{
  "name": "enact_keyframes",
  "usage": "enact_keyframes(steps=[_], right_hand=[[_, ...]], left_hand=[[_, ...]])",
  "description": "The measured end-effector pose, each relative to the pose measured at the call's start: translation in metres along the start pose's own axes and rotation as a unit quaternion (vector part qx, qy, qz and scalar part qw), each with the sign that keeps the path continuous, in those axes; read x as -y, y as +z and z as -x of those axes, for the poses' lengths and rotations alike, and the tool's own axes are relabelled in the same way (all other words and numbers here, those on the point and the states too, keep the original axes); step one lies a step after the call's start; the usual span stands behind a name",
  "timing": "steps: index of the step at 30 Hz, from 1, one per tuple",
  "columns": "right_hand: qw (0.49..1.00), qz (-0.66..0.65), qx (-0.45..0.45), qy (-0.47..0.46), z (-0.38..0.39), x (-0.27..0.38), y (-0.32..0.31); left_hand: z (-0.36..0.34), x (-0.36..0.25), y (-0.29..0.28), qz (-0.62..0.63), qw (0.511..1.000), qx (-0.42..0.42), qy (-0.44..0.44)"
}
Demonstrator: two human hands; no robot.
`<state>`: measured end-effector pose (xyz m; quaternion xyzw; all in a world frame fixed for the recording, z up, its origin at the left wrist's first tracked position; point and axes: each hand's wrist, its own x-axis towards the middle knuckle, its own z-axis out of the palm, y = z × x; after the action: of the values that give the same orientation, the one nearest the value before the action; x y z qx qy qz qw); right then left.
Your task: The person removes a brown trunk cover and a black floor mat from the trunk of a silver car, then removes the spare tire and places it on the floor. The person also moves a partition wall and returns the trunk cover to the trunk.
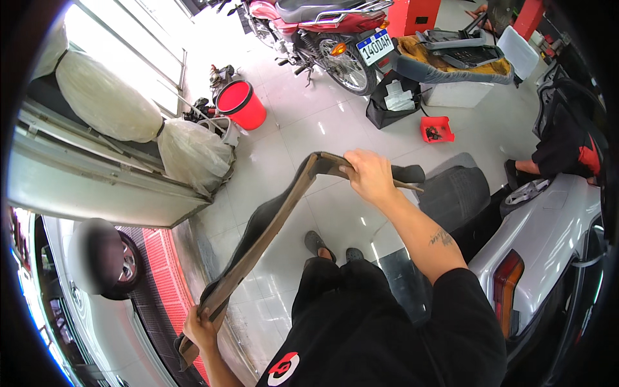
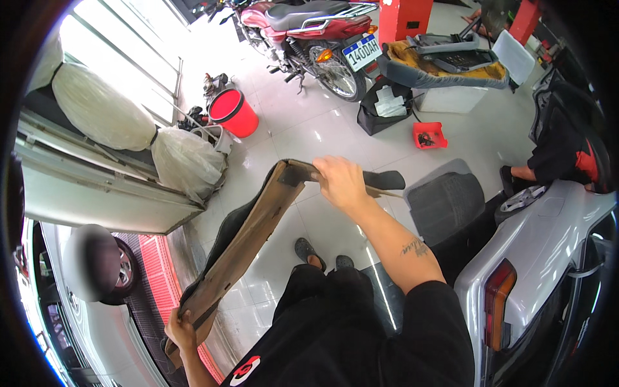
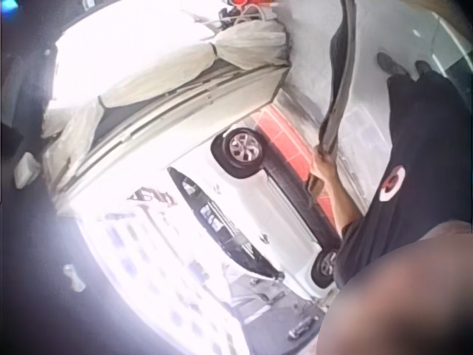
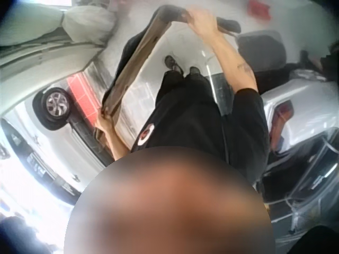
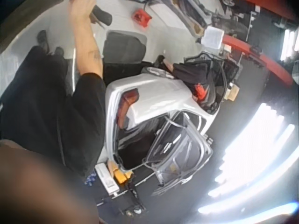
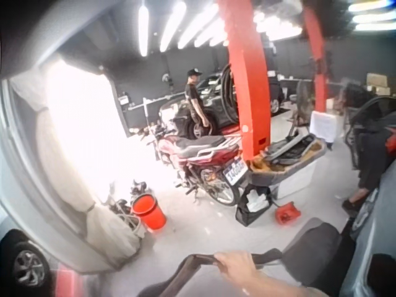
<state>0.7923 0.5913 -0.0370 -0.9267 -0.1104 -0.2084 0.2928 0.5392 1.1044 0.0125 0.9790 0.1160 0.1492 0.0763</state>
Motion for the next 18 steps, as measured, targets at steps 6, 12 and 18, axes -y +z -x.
enact_keyframes(steps=[6,12,18], right_hand=[[0.999,0.030,-0.020,0.022,-0.041,-0.009,0.040],[0.991,0.098,-0.019,0.091,-0.032,-0.046,0.095],[0.974,0.140,-0.036,0.173,0.029,-0.116,0.099]], left_hand=[[-0.072,0.015,0.055,0.046,0.997,0.055,-0.004],[-0.095,0.015,0.112,0.048,0.984,0.098,0.138],[-0.104,-0.003,0.133,0.050,0.929,0.258,0.261]])
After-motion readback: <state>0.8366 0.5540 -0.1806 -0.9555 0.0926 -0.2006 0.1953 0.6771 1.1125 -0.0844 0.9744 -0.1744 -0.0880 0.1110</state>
